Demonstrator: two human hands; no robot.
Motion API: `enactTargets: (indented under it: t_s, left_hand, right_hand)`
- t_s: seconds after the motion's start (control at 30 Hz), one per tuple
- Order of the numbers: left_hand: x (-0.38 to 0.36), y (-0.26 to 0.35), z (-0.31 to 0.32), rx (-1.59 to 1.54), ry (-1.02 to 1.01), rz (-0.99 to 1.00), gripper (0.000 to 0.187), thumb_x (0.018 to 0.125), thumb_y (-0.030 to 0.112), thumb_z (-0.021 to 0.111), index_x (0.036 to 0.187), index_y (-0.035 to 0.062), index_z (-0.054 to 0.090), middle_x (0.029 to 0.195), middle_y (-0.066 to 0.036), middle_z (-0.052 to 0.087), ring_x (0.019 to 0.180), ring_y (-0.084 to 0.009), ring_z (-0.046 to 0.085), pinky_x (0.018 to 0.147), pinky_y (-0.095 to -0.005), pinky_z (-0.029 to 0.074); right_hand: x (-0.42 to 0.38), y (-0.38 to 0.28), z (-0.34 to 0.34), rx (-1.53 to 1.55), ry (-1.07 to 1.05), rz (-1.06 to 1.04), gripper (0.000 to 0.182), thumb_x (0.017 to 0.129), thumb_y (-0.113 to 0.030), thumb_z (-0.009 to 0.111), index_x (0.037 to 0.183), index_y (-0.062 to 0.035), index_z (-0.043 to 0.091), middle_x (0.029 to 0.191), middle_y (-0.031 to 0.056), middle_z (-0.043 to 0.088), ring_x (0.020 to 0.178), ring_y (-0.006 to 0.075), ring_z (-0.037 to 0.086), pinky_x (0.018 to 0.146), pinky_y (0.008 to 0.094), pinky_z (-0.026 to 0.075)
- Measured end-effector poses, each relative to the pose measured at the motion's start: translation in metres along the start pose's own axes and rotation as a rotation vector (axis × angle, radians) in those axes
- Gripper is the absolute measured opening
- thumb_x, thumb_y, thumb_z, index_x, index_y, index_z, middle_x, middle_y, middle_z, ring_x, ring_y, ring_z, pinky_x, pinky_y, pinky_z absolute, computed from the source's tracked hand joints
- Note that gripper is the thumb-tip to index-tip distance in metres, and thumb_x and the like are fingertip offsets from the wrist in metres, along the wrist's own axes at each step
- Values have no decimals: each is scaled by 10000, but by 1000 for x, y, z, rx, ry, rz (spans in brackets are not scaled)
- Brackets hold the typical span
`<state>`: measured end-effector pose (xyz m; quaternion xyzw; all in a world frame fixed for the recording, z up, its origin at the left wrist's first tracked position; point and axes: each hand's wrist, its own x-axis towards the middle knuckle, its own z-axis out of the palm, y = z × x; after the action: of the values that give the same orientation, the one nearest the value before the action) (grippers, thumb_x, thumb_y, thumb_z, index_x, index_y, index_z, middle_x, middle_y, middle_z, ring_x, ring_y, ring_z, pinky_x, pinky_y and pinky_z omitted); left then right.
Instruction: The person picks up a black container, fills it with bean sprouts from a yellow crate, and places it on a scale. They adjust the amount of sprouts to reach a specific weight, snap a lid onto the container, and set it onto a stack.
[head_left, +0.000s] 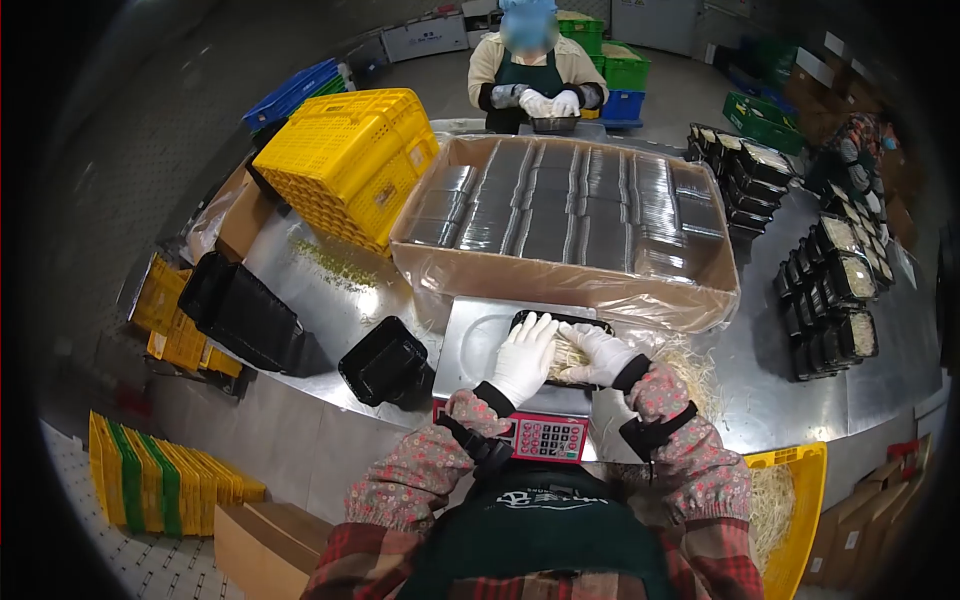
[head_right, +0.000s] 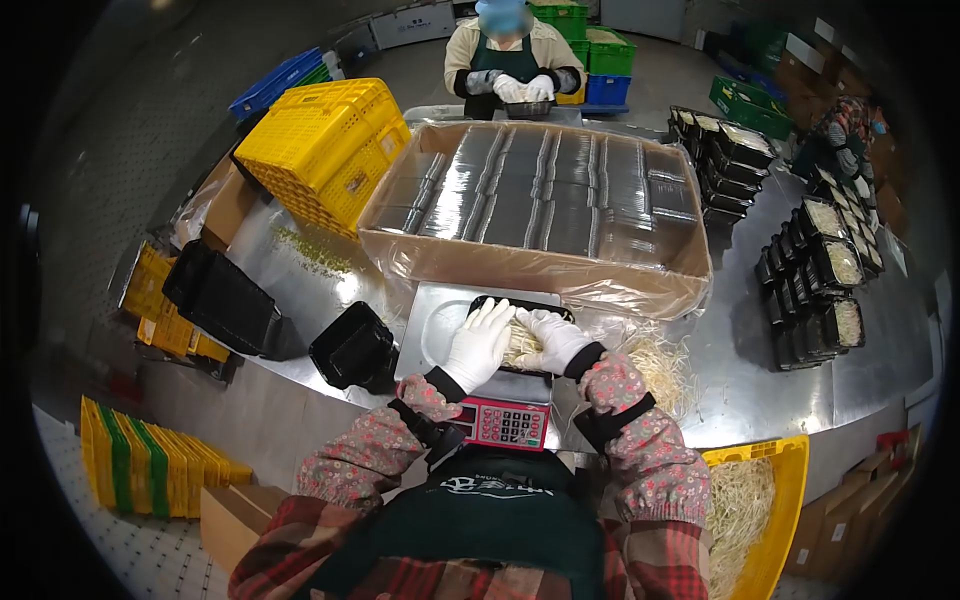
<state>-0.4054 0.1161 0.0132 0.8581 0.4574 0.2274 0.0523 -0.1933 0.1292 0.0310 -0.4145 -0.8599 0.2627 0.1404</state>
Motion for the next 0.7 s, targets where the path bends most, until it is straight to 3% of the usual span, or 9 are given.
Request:
enactTargets:
  t_s: [0.07,0.2,0.3,0.4,0.5,0.6,0.63,0.7]
  left_hand:
    - [0,0,-5,-147,41,-11,461,956,170,520,1388,20,461,1412,-213,479,1332,-413,406,1105,-467,340]
    - [-2,-12,-29,-438,103,-55,516,947,112,544,1432,0,406,1477,-234,401,1376,-397,365,1134,-423,308]
    - [-4,-38,-62,-420,182,-80,511,951,131,553,1428,8,417,1438,-237,450,1374,-387,389,1116,-401,349]
    - [2,-37,-88,-356,191,-71,527,967,203,544,1427,-13,406,1452,-239,430,1385,-403,357,1138,-420,309]
    - [13,-8,-76,-178,51,41,579,957,289,552,1428,-15,403,1471,-232,407,1391,-423,329,1142,-466,286]
    - [15,21,-38,-29,-76,183,640,927,372,580,1433,17,414,1467,-192,432,1397,-378,340,1147,-495,257]
    - [15,19,-23,57,-121,234,648,923,415,553,1427,29,421,1437,-178,463,1361,-358,384,1121,-504,287]
    - [15,10,-11,-9,-162,177,634,913,403,562,1411,31,438,1399,-173,490,1316,-355,420,1100,-495,309]
  right_hand:
    - [-15,-9,-28,63,138,-109,845,772,-319,772,1467,-48,375,1384,238,486,1287,375,470,1102,414,367]
    - [-53,-3,-88,196,312,67,716,778,-160,782,1418,-88,470,1392,206,500,1314,323,465,1108,403,367]
    - [-79,22,-101,164,386,106,736,747,-193,826,1392,-61,495,1352,197,529,1282,320,496,1087,392,391]
    - [-80,33,-86,102,404,167,939,682,-300,872,1455,-58,397,1450,273,403,1372,380,383,1120,414,349]
    - [-46,-16,-66,-43,365,187,1098,619,-381,894,1497,-69,313,1504,311,294,1406,421,313,1137,441,321]
    - [-19,-40,-50,-254,12,270,1188,563,-458,893,1509,-82,280,1530,320,229,1412,453,286,1112,458,361]
    - [-17,-34,-46,-303,-27,295,1083,592,-472,868,1465,-76,364,1455,305,368,1366,433,368,1039,453,437]
    - [-17,-14,-47,-317,-150,319,952,614,-461,852,1387,-67,460,1320,276,494,1275,407,464,966,450,478]
